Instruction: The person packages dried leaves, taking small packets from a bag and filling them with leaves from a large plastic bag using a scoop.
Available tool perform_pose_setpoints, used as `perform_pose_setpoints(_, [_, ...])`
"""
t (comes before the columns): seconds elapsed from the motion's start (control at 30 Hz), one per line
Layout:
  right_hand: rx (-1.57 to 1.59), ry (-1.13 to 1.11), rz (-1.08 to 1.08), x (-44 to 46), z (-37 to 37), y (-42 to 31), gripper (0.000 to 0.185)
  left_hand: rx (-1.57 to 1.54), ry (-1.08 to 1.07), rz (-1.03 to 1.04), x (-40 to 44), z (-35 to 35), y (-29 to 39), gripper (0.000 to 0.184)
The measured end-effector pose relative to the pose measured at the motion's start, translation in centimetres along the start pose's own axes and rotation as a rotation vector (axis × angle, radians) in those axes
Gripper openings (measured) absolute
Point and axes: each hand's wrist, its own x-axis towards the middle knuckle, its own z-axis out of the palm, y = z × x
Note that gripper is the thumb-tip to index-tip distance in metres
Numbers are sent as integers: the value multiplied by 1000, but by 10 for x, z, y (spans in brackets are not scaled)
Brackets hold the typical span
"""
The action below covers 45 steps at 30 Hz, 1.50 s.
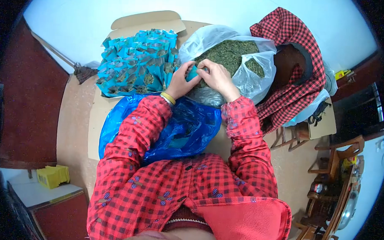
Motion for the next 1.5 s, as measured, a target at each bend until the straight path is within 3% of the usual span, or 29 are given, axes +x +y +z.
perform_pose_setpoints(0.07, [-81, -75, -11, -2, -3, -10, 22, -4, 12, 14, -2, -9, 0, 51])
perform_pose_setpoints(0.2, [-120, -107, -267, -2, 7, -10, 18, -533, 260, -200, 5, -26, -11, 36])
perform_pose_setpoints(0.27, [-157, -32, -287, -4, 3, -26, 17, -672, 297, -347, 7, -46, 12, 38])
perform_pose_setpoints(0.47, [-206, 270, -292, -1, 3, -68, 20, -960, 311, -440, 12, -71, 19, 30])
perform_pose_setpoints(0.57, [-261, 274, -303, 5, 24, -66, 20, -1054, 342, -469, 10, -74, 20, 28])
perform_pose_setpoints(0.73, [-239, 295, -446, 19, 68, -68, 15, -893, 544, -377, 7, -72, 37, 24])
perform_pose_setpoints(0.77, [-221, 303, -481, 20, 69, -69, 14, -771, 605, -233, 8, -69, 42, 22])
perform_pose_setpoints(0.83, [-271, 282, -420, 25, 70, -67, 15, -576, 661, -32, 8, -66, 55, 20])
perform_pose_setpoints(0.93, [-385, 245, -291, 30, 73, -59, 16, -405, 581, 3, 3, -69, 74, 19])
perform_pose_setpoints(1.03, [-335, -34, -261, 22, 94, -41, 20, -427, 488, -35, -1, -68, 72, 20])
perform_pose_setpoints(1.17, [-166, 151, -422, -8, 88, -54, 32, -483, 352, -138, -8, -75, 68, 23])
perform_pose_setpoints(1.33, [-136, 126, -416, -53, 84, -48, 26, -361, 171, -233, -17, -85, 54, 24])
perform_pose_setpoints(1.4, [-227, -136, -165, -76, 85, -55, 23, -317, 151, -237, -21, -88, 56, 24])
perform_pose_setpoints(1.5, [-116, -16, -276, -83, 94, -51, 26, -329, 121, -249, -26, -91, 66, 25])
